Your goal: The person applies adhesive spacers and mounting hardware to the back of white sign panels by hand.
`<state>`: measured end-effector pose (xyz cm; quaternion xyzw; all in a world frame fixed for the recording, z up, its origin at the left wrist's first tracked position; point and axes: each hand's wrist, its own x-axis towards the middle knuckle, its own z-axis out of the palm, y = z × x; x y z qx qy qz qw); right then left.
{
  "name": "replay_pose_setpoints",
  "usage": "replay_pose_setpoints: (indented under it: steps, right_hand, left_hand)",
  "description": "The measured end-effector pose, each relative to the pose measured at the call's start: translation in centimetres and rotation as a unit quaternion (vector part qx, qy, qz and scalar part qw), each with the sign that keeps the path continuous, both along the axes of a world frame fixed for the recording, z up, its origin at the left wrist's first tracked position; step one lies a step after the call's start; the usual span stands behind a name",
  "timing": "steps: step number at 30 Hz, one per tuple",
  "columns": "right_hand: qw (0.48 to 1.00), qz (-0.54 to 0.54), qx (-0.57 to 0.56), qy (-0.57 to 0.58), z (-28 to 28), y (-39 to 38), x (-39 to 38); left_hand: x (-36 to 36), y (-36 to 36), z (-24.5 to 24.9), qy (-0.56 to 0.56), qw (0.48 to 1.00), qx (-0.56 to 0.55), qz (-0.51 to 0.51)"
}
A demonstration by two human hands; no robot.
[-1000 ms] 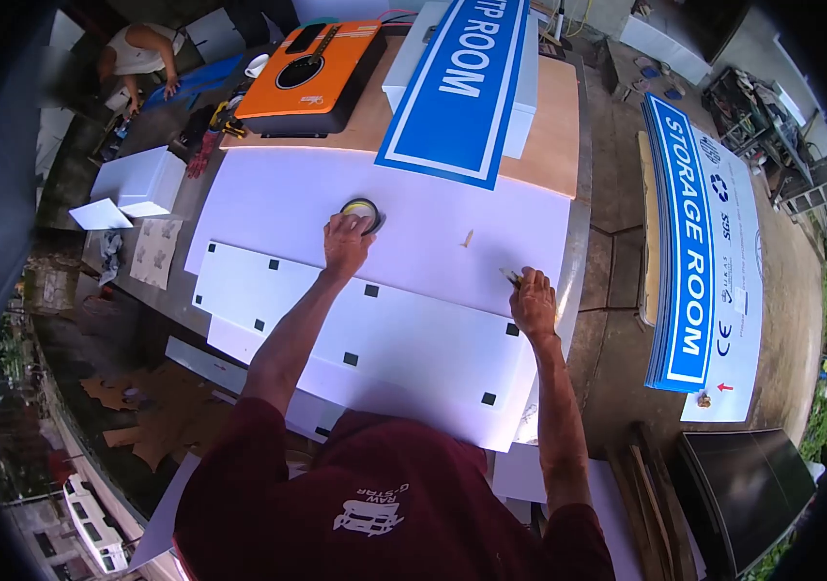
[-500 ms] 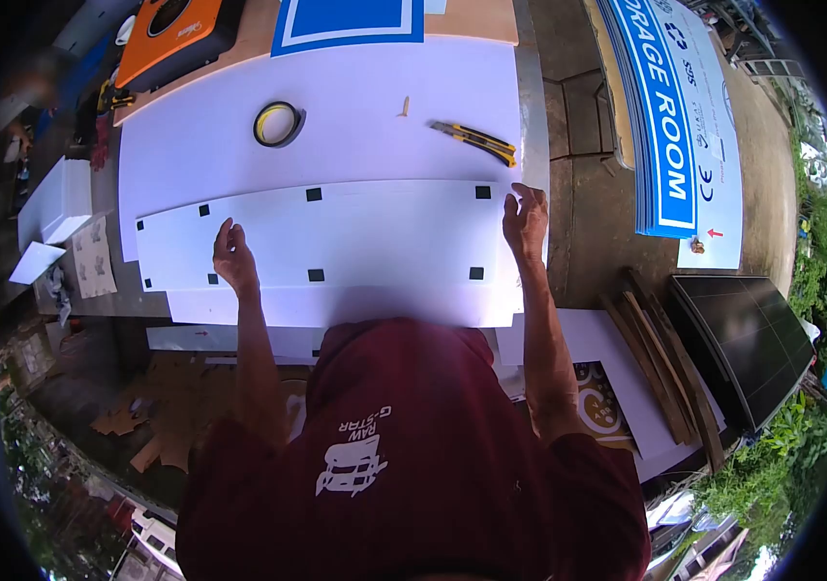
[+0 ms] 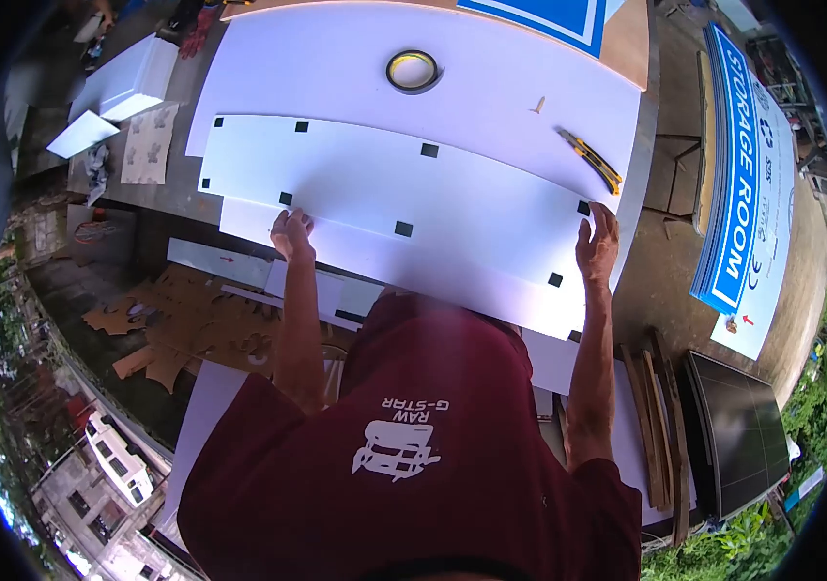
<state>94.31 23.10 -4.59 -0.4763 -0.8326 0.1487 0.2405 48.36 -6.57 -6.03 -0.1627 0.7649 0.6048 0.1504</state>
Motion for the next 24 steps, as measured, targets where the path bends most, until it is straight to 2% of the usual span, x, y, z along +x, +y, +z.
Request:
replay_pose_setpoints:
  steps: [3, 6, 8, 10, 12, 14, 16, 18, 22, 24]
  right_hand:
    - [0.991, 0.112, -0.038, -0.056, 1.4, -0.2, -4.1]
    - [0.98, 0.171, -0.043, -0.091, 0.4, -0.1, -7.8]
    - [0.978, 0.172, -0.042, -0.111, -0.4, -0.4, -10.2]
    - [0.973, 0.156, 0.015, -0.172, -0.2, -1.0, -11.8]
    - [0.962, 0.166, 0.018, -0.217, 0.6, -1.2, -12.7]
    - [0.959, 0.154, -0.054, -0.232, 1.7, -1.0, -13.1]
    - [0.962, 0.13, -0.088, -0.223, 1.8, -0.3, -13.6]
    - [0.955, 0.126, -0.171, -0.209, 1.9, -0.1, -13.9]
    - [0.91, 0.16, -0.314, -0.219, 2.3, -0.3, -14.0]
    - [0.937, 0.136, -0.257, -0.192, 2.2, -1.9, -14.1]
  left_hand:
    - [-0.4, -0.5, -0.3, -0.021, 0.999, 0.02, 0.015]
    - [-0.2, -0.9, -0.5, -0.066, 0.997, 0.041, 0.018]
    - [1.3, -0.2, 0.5, -0.081, 0.995, 0.049, 0.021]
    - [2.2, 0.0, 0.2, -0.104, 0.992, 0.074, 0.018]
    - [2.2, -0.2, -0.9, -0.109, 0.99, 0.087, 0.014]
    - [2.4, -0.5, -0.8, -0.115, 0.987, 0.116, 0.015]
    - [2.0, -0.5, -0.9, -0.117, 0.988, 0.103, 0.021]
    - [2.0, -0.9, -1.0, -0.114, 0.989, 0.091, 0.023]
    - [1.7, -1.6, -0.9, -0.107, 0.991, 0.077, 0.01]
    - [1.3, -2.2, -1.2, -0.114, 0.99, 0.088, -0.005]
